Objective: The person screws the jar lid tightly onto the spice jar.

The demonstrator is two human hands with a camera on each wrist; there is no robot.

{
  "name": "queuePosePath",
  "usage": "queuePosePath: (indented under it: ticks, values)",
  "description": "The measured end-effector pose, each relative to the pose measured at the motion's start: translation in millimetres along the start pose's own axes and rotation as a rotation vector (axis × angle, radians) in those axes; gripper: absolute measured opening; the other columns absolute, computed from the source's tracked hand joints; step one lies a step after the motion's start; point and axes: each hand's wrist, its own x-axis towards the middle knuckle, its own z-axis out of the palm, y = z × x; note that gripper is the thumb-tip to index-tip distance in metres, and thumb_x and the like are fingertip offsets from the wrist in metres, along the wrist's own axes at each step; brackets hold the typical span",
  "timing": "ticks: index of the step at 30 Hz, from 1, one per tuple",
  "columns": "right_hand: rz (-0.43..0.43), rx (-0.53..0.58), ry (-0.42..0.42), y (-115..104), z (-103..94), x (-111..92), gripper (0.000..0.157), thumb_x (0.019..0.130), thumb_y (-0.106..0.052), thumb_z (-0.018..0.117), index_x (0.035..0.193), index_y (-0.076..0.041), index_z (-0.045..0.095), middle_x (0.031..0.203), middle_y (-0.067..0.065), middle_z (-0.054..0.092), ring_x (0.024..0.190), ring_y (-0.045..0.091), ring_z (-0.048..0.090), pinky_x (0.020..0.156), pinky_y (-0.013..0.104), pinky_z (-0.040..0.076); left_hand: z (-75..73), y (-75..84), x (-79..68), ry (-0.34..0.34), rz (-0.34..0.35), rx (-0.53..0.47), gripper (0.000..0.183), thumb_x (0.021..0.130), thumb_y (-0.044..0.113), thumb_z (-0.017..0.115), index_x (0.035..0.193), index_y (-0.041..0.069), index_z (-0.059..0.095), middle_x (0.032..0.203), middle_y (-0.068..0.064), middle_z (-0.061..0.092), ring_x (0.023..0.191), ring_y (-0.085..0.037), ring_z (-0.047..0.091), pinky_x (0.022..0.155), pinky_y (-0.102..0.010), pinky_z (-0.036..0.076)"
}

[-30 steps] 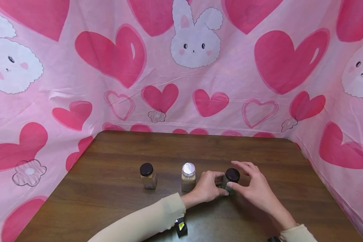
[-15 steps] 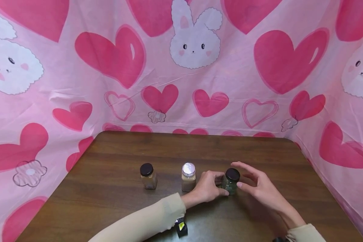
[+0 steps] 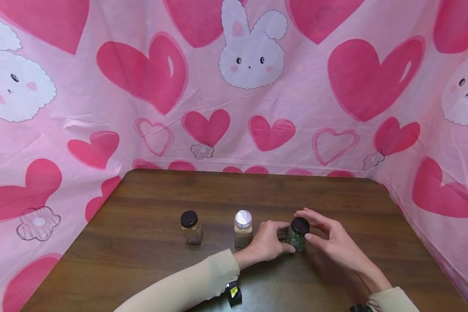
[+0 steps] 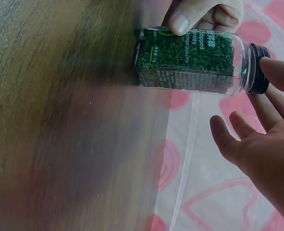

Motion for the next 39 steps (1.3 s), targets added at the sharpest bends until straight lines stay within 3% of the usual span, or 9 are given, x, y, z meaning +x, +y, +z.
queuePosePath:
  ticks: [7,11,19,27,39]
  values:
    - [0.04,-0.038,0.026,-0.4,1.3,-1.0,0.048,0.098,0.004,0.069,0.144,-0.003,0.061,0.147,0.012,0.06,0.121,0.006,0.062,0.098,0.014,0.044,-0.1,-1.1,-0.1,0.002,0.014,0.011,0.053,0.073,0.008,0.098,0.122,0.012,0.079,0.106,0.011,0.077,0.095,0.004,0.066,0.083,-0.014,0.05]
    - [0.055,-0.036,0.035,-0.7,1.8,-1.4,0.046,0.098,0.003,0.07,0.143,-0.005,0.063,0.148,0.009,0.058,0.125,0.003,0.059,0.099,0.014,0.044,-0.5,-1.1,0.1,-0.001,0.017,0.011,0.052,0.073,0.008,0.098,0.121,0.012,0.079,0.106,0.01,0.077,0.094,0.004,0.067,0.082,-0.014,0.05]
    - [0.05,-0.035,0.057,-0.6,3.2,-1.5,0.044,0.096,0.004,0.072,0.139,-0.002,0.065,0.144,-0.014,0.058,0.118,0.006,0.064,0.097,0.014,0.046,0.0,-1.5,-0.1,0.0,0.015,0.016,0.054,0.073,0.009,0.098,0.123,0.011,0.078,0.108,0.01,0.077,0.097,0.003,0.067,0.083,-0.015,0.05]
    - [0.07,-0.087,0.089,-2.4,5.5,-0.4,0.045,0.094,0.001,0.077,0.137,-0.003,0.067,0.139,0.012,0.062,0.113,0.008,0.066,0.094,0.017,0.049,-0.2,-1.7,-0.2,0.0,0.01,0.002,0.054,0.074,0.008,0.098,0.124,0.011,0.078,0.109,0.008,0.077,0.098,0.002,0.067,0.084,-0.015,0.051]
    - [0.062,-0.148,0.12,-3.4,8.8,0.4,0.048,0.091,-0.001,0.081,0.137,-0.012,0.069,0.135,0.013,0.066,0.122,0.0,0.058,0.099,0.014,0.044,0.4,-1.2,-0.6,0.002,0.006,0.009,0.053,0.074,0.008,0.098,0.124,0.012,0.078,0.108,0.009,0.077,0.098,0.002,0.067,0.084,-0.015,0.051]
